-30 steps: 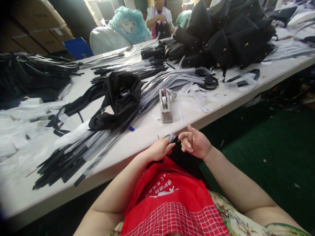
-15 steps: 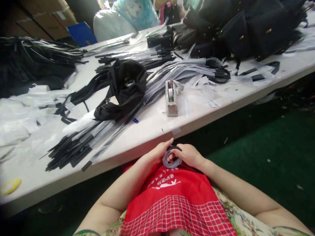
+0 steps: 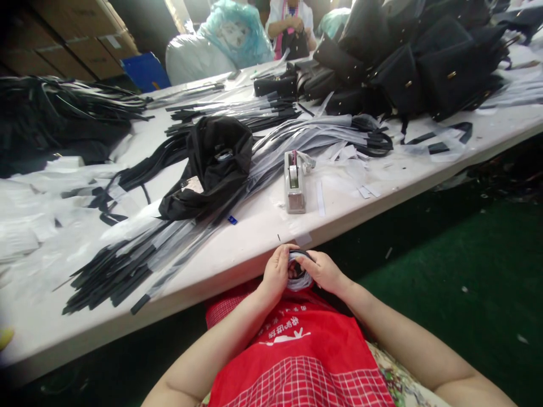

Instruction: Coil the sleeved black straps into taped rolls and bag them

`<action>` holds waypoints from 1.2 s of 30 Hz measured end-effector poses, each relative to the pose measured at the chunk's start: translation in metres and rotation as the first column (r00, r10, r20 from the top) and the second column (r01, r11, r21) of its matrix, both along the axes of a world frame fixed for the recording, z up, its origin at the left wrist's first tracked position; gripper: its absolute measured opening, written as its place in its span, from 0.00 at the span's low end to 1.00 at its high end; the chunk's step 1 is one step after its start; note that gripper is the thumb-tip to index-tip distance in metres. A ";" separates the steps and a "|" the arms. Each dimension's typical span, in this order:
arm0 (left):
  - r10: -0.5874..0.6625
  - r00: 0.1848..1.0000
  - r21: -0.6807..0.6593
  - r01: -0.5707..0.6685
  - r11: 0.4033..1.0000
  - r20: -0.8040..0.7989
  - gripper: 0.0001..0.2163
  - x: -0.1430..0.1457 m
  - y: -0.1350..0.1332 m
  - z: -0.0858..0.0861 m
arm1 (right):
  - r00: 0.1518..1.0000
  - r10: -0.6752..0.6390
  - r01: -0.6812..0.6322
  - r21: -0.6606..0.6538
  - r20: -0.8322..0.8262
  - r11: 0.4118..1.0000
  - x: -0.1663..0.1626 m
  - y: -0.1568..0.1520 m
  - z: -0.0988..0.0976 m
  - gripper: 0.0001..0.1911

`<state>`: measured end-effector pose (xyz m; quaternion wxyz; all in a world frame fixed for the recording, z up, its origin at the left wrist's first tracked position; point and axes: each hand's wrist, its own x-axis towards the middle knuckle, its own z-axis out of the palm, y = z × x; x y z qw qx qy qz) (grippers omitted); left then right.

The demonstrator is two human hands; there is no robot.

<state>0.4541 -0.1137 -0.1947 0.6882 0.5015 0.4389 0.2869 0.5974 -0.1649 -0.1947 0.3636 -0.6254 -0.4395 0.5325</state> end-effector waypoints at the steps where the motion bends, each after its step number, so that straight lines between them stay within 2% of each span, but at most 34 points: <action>1: -0.036 0.999 0.011 0.036 0.999 -0.014 0.19 -0.002 0.004 0.002 | 1.000 0.014 -0.013 -0.015 0.018 1.000 -0.001 0.001 0.000 0.28; 4: -0.183 0.980 0.061 0.188 0.980 -0.075 0.16 -0.009 0.012 0.004 | 0.992 0.106 -0.103 -0.049 0.062 0.993 -0.004 0.002 0.000 0.28; 7: -0.209 0.970 0.122 0.223 0.967 -0.123 0.15 -0.019 0.005 -0.001 | 0.958 0.267 -0.261 -0.065 0.107 0.963 0.002 0.006 0.003 0.28; 9: -0.181 0.968 0.089 0.198 0.976 -0.173 0.17 -0.026 -0.007 -0.008 | 0.940 0.269 -0.269 -0.029 0.211 0.963 0.017 0.016 0.008 0.28; 10: -0.180 0.963 0.053 0.194 0.980 -0.200 0.19 -0.029 -0.014 -0.011 | 0.928 0.194 -0.210 0.016 0.318 0.978 0.027 0.024 0.011 0.27; 11: -0.191 0.957 0.018 0.200 0.980 -0.220 0.20 -0.033 -0.020 -0.013 | 0.890 0.067 -0.113 0.077 0.451 0.991 0.039 0.035 0.013 0.25; 12: -0.211 0.950 -0.007 0.215 0.977 -0.231 0.21 -0.035 -0.025 -0.013 | 0.805 -0.074 -0.007 0.134 0.588 0.991 0.052 0.048 0.015 0.22; 13: -0.233 0.944 -0.013 0.236 0.972 -0.234 0.22 -0.037 -0.029 -0.012 | 0.683 -0.190 0.087 0.179 0.705 0.980 0.064 0.061 0.015 0.19; 15: -0.272 0.935 0.027 0.285 0.958 -0.230 0.21 -0.038 -0.033 -0.006 | 0.481 -0.251 0.202 0.172 0.840 0.964 0.084 0.089 0.013 0.20; 17: -0.292 0.927 0.063 0.315 0.947 -0.235 0.20 -0.036 -0.033 0.002 | 0.417 -0.205 0.244 0.108 0.886 0.964 0.094 0.114 0.009 0.24; 21: -0.288 0.929 0.023 0.302 0.953 -0.230 0.21 -0.034 -0.032 0.008 | 0.437 -0.142 0.238 0.038 0.888 0.971 0.096 0.141 0.003 0.17; 23: -0.274 0.941 -0.015 0.277 0.961 -0.198 0.23 -0.035 -0.032 0.004 | 0.455 -0.139 0.230 0.035 0.879 0.973 0.096 0.145 0.005 0.11; 25: -0.258 0.955 -0.066 0.251 0.966 -0.146 0.26 -0.038 -0.032 -0.003 | 0.469 -0.173 0.231 0.069 0.866 0.971 0.098 0.140 0.009 0.09; 29: -0.225 0.974 -0.245 0.215 0.946 -0.016 0.31 -0.046 -0.029 -0.014 | 0.506 -0.294 0.241 0.194 0.811 0.951 0.098 0.101 0.022 0.16; 32: -0.191 0.981 -0.335 0.191 0.923 0.035 0.30 -0.049 -0.026 -0.018 | 0.630 -0.401 0.192 0.367 0.665 0.910 0.087 0.050 0.040 0.16; 33: -0.186 0.982 -0.348 0.188 0.918 0.041 0.29 -0.049 -0.025 -0.019 | 0.700 -0.367 0.146 0.381 0.612 0.913 0.081 0.033 0.048 0.16; 34: -0.185 0.982 -0.359 0.188 0.914 0.042 0.27 -0.049 -0.024 -0.021 | 0.771 -0.274 0.070 0.351 0.575 0.934 0.076 0.017 0.057 0.16; 36: -0.194 0.981 -0.376 0.190 0.907 0.029 0.25 -0.046 -0.022 -0.023 | 0.841 0.040 -0.171 0.196 0.539 0.966 0.064 -0.008 0.075 0.17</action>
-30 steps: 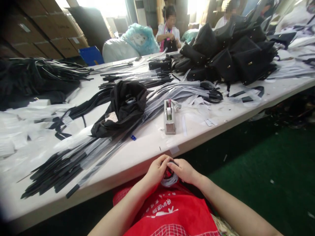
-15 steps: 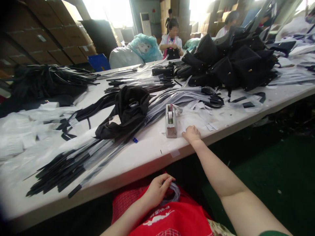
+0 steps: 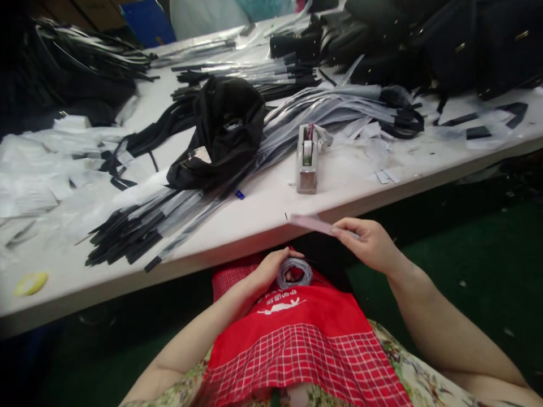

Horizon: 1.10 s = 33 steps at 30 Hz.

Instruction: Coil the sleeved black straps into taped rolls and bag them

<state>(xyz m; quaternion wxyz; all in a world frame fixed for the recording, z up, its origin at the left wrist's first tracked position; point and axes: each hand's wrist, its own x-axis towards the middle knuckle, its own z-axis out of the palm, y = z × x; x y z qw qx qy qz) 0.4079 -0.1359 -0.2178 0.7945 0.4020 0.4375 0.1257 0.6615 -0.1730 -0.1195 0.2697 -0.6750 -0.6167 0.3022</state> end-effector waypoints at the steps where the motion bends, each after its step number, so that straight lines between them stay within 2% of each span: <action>1: -0.012 1.000 -0.004 0.011 1.000 -0.009 0.24 0.002 0.001 -0.001 | 0.991 0.134 -0.134 -0.089 -0.003 0.987 -0.005 -0.009 0.008 0.17; 3: -0.026 1.000 0.026 0.027 0.999 -0.014 0.24 0.005 0.002 -0.001 | 0.941 0.334 -0.316 -0.227 0.048 0.921 -0.013 -0.018 0.022 0.16; 5: -0.028 1.000 0.079 0.028 0.996 -0.006 0.25 0.007 0.002 -0.001 | 0.889 0.425 -0.362 -0.306 0.171 0.880 -0.020 -0.020 0.031 0.13; 8: -0.023 1.000 0.103 0.024 0.994 -0.004 0.25 0.007 0.002 0.001 | 0.795 0.468 -0.344 -0.348 0.387 0.872 -0.033 -0.017 0.039 0.11; 10: -0.026 1.000 0.089 0.026 0.996 -0.007 0.25 0.007 0.001 0.003 | 0.727 0.503 -0.359 -0.366 0.467 0.859 -0.045 -0.015 0.043 0.12; 14: -0.027 1.000 0.119 0.029 0.992 -0.015 0.25 0.005 -0.001 0.007 | 0.628 0.598 -0.445 -0.401 0.498 0.801 -0.073 -0.012 0.044 0.13; 18: -0.047 0.999 0.142 0.049 0.989 -0.017 0.25 0.004 -0.002 0.008 | 0.581 0.631 -0.478 -0.411 0.514 0.776 -0.094 -0.006 0.033 0.13; 21: -0.074 0.997 0.153 0.071 0.986 0.013 0.26 0.004 -0.002 0.008 | 0.588 0.625 -0.471 -0.410 0.514 0.781 -0.098 0.000 0.021 0.13; 24: -0.082 0.995 0.241 0.068 0.968 0.049 0.24 0.004 0.000 0.012 | 0.631 0.602 -0.457 -0.392 0.490 0.798 -0.095 0.005 0.009 0.13; 27: -0.095 0.995 0.315 0.079 0.946 0.036 0.20 0.003 0.003 0.018 | 0.706 0.545 -0.413 -0.363 0.452 0.836 -0.088 0.009 -0.001 0.11; 30: -0.136 0.990 0.269 0.123 0.955 0.027 0.18 0.000 0.005 0.021 | 0.789 0.458 -0.335 -0.340 0.409 0.879 -0.078 0.011 -0.005 0.13; 33: -0.160 0.987 0.304 0.154 0.940 -0.007 0.18 -0.002 0.006 0.020 | 0.888 0.380 -0.291 -0.324 0.258 0.900 -0.066 0.010 -0.006 0.16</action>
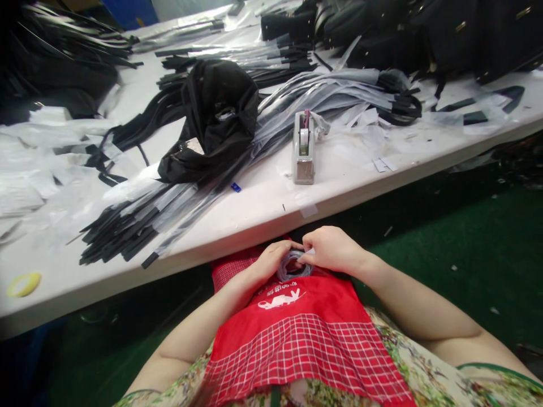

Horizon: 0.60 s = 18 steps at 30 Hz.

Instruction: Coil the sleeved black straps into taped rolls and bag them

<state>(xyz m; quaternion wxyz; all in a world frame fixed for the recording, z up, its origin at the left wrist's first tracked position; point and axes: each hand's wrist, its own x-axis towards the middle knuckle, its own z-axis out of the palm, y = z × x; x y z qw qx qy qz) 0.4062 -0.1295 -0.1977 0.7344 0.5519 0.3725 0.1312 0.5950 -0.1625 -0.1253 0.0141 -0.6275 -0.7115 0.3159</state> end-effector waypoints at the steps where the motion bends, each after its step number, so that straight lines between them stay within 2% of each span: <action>1: -0.003 1.000 0.043 0.004 0.999 -0.012 0.17 -0.001 0.000 0.000 | 0.995 -0.038 0.035 -0.033 -0.094 0.999 0.004 -0.001 0.000 0.17; 4: -0.009 1.000 0.136 0.012 0.991 -0.020 0.16 -0.003 0.000 0.002 | 0.909 -0.178 0.120 -0.172 -0.377 0.978 0.014 -0.003 -0.006 0.15; 8: -0.046 0.998 0.212 0.055 0.976 -0.048 0.13 -0.003 -0.005 0.015 | 0.753 -0.334 0.216 -0.268 -0.567 0.939 0.014 -0.005 -0.026 0.14; 11: -0.024 0.992 0.327 0.063 0.943 -0.120 0.12 0.000 -0.012 0.024 | 0.635 -0.426 0.254 -0.348 -0.644 0.903 0.009 -0.003 -0.043 0.17; 15: 0.060 0.992 0.380 -0.013 0.925 -0.110 0.10 0.001 -0.020 0.027 | 0.519 -0.559 0.381 -0.410 -0.647 0.829 0.006 0.000 -0.060 0.23; 16: 0.068 0.993 0.388 -0.026 0.921 -0.094 0.09 0.000 -0.021 0.027 | 0.502 -0.590 0.391 -0.442 -0.633 0.807 0.005 -0.001 -0.063 0.24; 18: 0.071 0.995 0.408 -0.036 0.912 -0.070 0.08 -0.002 -0.023 0.026 | 0.463 -0.628 0.322 -0.542 -0.625 0.776 0.001 -0.004 -0.068 0.22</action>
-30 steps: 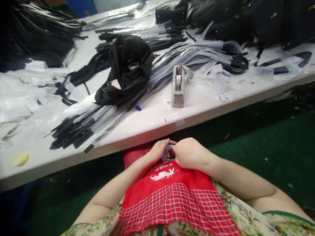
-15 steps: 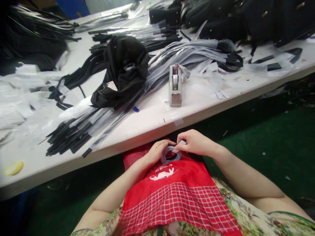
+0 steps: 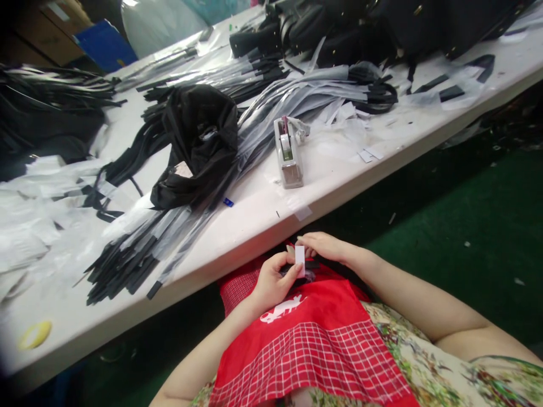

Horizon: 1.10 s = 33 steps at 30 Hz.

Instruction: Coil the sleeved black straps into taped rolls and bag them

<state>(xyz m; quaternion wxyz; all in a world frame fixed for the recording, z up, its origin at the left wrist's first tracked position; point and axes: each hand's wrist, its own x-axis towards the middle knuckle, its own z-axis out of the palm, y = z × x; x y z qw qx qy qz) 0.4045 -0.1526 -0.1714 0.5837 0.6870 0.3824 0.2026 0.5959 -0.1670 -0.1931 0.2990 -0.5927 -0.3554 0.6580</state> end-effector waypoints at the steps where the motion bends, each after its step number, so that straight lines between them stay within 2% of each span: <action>1: -0.002 1.000 0.009 0.002 1.000 0.000 0.08 -0.001 -0.001 0.000 | 0.998 0.015 -0.017 -0.037 -0.068 0.999 -0.003 -0.003 -0.002 0.20; 3: -0.015 1.000 0.027 0.016 1.000 -0.009 0.08 -0.002 -0.002 0.001 | 0.984 -0.020 0.006 -0.082 -0.174 0.997 -0.011 -0.009 -0.003 0.16; 5: -0.006 1.000 0.069 0.007 0.998 -0.007 0.09 -0.002 -0.003 0.002 | 0.975 -0.117 0.103 -0.085 -0.189 0.991 -0.019 -0.014 -0.004 0.14; 8: 0.128 0.992 0.136 -0.126 0.983 -0.009 0.09 -0.002 -0.005 0.000 | 0.982 -0.162 0.167 0.047 -0.095 0.985 -0.024 -0.020 -0.001 0.13; 11: 0.255 0.965 0.049 -0.253 0.966 -0.052 0.09 -0.001 -0.005 -0.006 | 0.994 -0.109 0.101 0.189 0.031 0.977 -0.021 -0.022 0.003 0.15; 13: 0.253 0.964 -0.054 -0.258 0.965 -0.081 0.08 0.000 -0.004 -0.010 | 0.997 -0.062 0.050 0.202 0.053 0.978 -0.016 -0.023 0.007 0.16; 15: 0.228 0.968 -0.099 -0.239 0.966 -0.105 0.09 0.001 -0.004 -0.011 | 1.000 -0.021 0.019 0.195 0.012 0.981 -0.011 -0.022 0.010 0.17; 20: 0.205 0.969 -0.025 -0.210 0.977 -0.141 0.10 0.003 -0.004 -0.005 | 0.998 0.065 -0.061 0.141 -0.021 0.988 -0.001 -0.014 0.013 0.19; 26: 0.179 0.981 -0.026 -0.181 0.983 -0.069 0.10 0.002 -0.007 -0.006 | 0.988 0.137 -0.131 0.083 -0.064 0.988 0.001 -0.006 0.018 0.19; 33: 0.112 0.988 -0.050 -0.118 0.992 -0.105 0.14 -0.002 -0.006 -0.005 | 0.966 0.256 -0.260 0.165 0.047 0.951 0.001 -0.003 0.021 0.13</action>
